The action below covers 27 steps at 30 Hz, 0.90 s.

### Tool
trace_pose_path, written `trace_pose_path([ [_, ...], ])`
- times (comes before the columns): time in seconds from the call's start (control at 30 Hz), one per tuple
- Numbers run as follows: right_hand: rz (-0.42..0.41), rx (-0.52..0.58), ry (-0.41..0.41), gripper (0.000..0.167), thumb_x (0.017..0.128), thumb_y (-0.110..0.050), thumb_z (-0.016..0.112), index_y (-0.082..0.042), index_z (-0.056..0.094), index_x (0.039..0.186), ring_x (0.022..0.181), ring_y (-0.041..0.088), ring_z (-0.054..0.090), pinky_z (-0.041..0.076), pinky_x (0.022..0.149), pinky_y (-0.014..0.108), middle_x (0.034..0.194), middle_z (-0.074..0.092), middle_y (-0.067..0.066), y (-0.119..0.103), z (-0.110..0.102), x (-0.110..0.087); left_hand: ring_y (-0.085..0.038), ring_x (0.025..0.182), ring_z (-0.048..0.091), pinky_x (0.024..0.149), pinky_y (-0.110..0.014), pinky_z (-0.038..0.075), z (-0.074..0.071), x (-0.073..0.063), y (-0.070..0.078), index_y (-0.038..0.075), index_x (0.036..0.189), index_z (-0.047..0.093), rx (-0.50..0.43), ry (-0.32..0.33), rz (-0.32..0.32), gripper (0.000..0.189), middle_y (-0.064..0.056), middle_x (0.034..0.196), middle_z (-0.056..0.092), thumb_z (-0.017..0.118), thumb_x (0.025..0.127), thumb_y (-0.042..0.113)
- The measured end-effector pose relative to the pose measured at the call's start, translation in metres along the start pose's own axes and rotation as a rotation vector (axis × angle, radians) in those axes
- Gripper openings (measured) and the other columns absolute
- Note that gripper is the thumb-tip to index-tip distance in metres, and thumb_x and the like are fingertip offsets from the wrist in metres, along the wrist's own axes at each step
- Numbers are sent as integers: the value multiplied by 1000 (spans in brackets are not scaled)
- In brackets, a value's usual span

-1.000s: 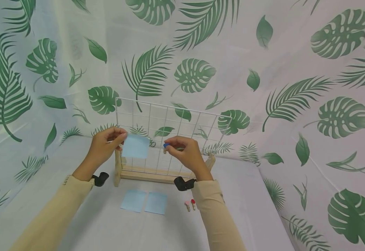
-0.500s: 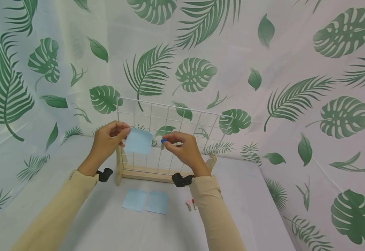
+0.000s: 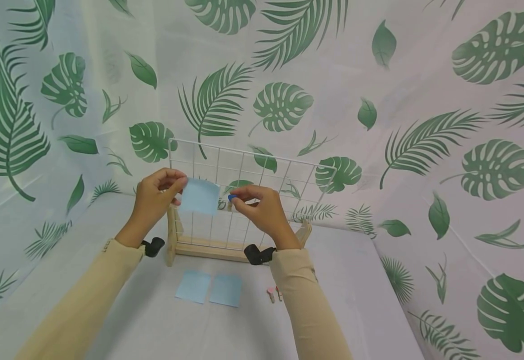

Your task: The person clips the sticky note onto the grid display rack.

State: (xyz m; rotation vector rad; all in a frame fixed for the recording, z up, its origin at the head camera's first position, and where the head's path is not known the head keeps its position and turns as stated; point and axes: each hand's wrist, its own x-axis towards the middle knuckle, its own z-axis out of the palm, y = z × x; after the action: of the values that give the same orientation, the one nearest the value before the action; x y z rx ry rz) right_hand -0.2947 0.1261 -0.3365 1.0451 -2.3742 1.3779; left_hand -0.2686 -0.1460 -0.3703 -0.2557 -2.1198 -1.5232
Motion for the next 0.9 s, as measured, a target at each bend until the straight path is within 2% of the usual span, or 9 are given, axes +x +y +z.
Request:
trace_pose_path([
  [0.13, -3, 1, 2, 14, 100, -2, 74, 4, 79, 111, 93, 30, 75, 63, 79, 22, 104, 80, 18, -1, 2, 4, -17, 69, 71, 65, -20, 59, 0, 2, 0, 4, 118, 73, 12, 15, 0, 23, -14, 103, 79, 71, 108, 24],
  [0.27, -5, -3, 8, 14, 100, -3, 74, 4, 80, 111, 93, 31, 76, 63, 79, 21, 103, 81, 17, -3, 3, 7, -18, 68, 71, 64, -23, 60, 1, 4, 1, 4, 119, 74, 20, 22, 0, 23, -14, 104, 79, 71, 108, 25],
  [0.57, -39, -46, 12, 13, 100, -1, 73, 3, 80, 110, 90, 34, 77, 63, 76, 27, 101, 81, 16, -5, 5, 16, -37, 77, 75, 59, -18, 58, 3, 7, 5, 2, 117, 74, 26, 70, 42, 20, -16, 101, 79, 72, 107, 19],
  [0.77, -47, -38, -6, 14, 100, 0, 72, 5, 79, 112, 82, 37, 77, 63, 73, 26, 100, 80, 17, -7, 5, 21, -34, 86, 75, 60, -17, 60, 6, 12, 3, 1, 115, 73, 14, 84, 60, 18, -17, 100, 79, 72, 107, 16],
  [0.9, -40, -44, -9, 14, 100, 0, 72, 5, 78, 111, 83, 35, 78, 65, 74, 29, 100, 81, 17, -7, 4, 24, -33, 80, 75, 59, -19, 60, 7, 14, 3, 2, 115, 73, 23, 93, 65, 17, -15, 101, 81, 72, 107, 17],
])
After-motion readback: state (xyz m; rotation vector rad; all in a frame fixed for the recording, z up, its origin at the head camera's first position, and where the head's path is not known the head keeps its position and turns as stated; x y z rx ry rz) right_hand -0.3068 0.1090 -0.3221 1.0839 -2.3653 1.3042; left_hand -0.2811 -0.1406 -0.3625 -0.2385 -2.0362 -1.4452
